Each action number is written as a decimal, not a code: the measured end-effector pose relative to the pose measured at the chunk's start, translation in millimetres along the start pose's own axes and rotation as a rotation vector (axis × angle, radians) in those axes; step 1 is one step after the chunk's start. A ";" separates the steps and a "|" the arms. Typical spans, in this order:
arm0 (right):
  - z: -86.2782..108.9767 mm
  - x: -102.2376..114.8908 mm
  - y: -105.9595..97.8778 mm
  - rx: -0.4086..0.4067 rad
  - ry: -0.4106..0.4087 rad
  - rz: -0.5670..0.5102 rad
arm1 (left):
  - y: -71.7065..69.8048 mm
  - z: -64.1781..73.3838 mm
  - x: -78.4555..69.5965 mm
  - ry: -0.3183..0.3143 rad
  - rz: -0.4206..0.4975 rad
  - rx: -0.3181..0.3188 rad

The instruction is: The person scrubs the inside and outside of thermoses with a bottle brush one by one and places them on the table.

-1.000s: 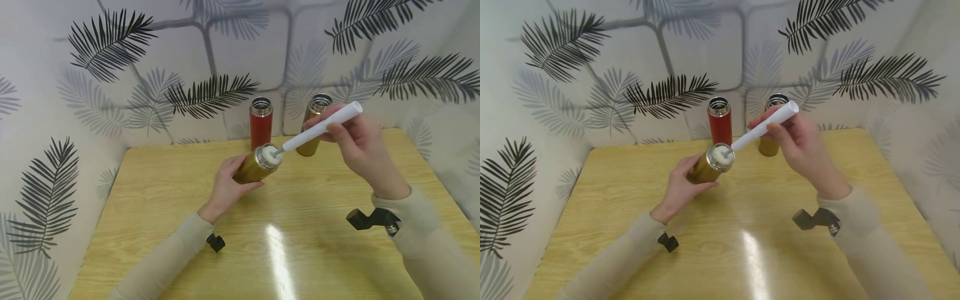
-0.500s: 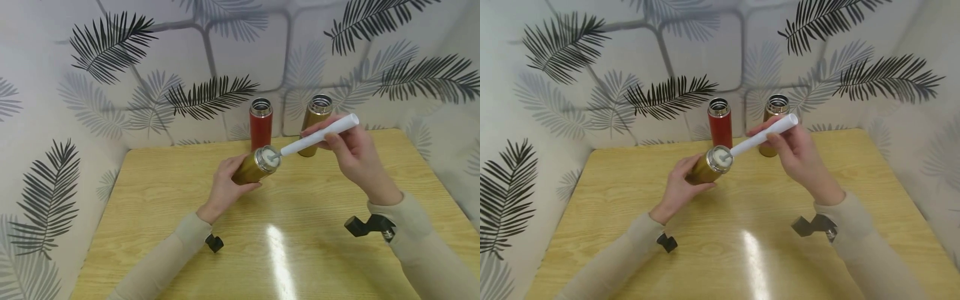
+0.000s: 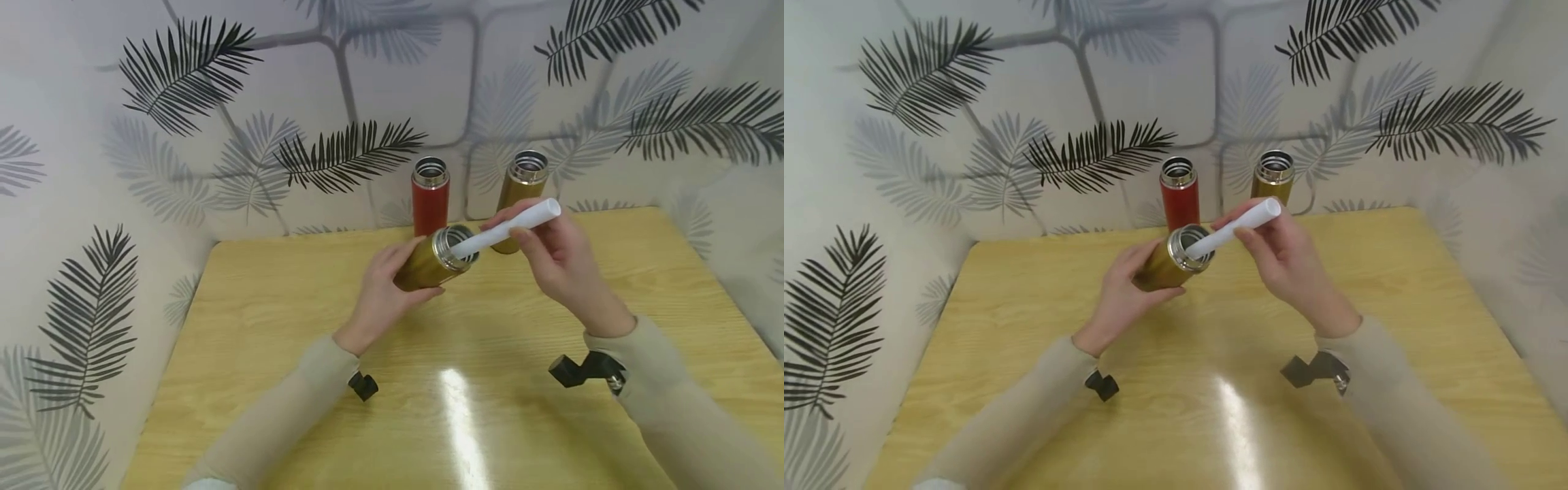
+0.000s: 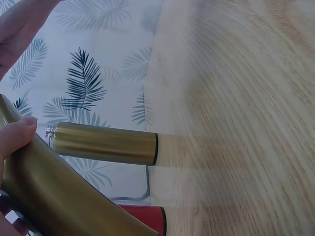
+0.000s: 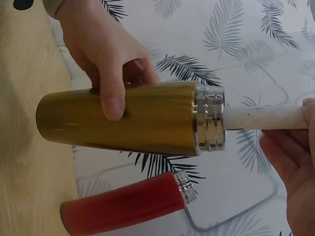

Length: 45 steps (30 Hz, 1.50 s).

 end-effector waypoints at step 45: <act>17.5 -16.3 16.8 0.014 0.097 -0.107 | 1.8 2.1 -5.9 0.032 -0.115 0.005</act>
Point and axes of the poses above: each hand's wrist, its own z-axis away from the middle knuckle, its own y-axis out of the palm, x = y × z, the point moved 5 cm from there along -z, towards the middle knuckle, and after that the axes turned 9 degrees about z, right-handed, at the moved point
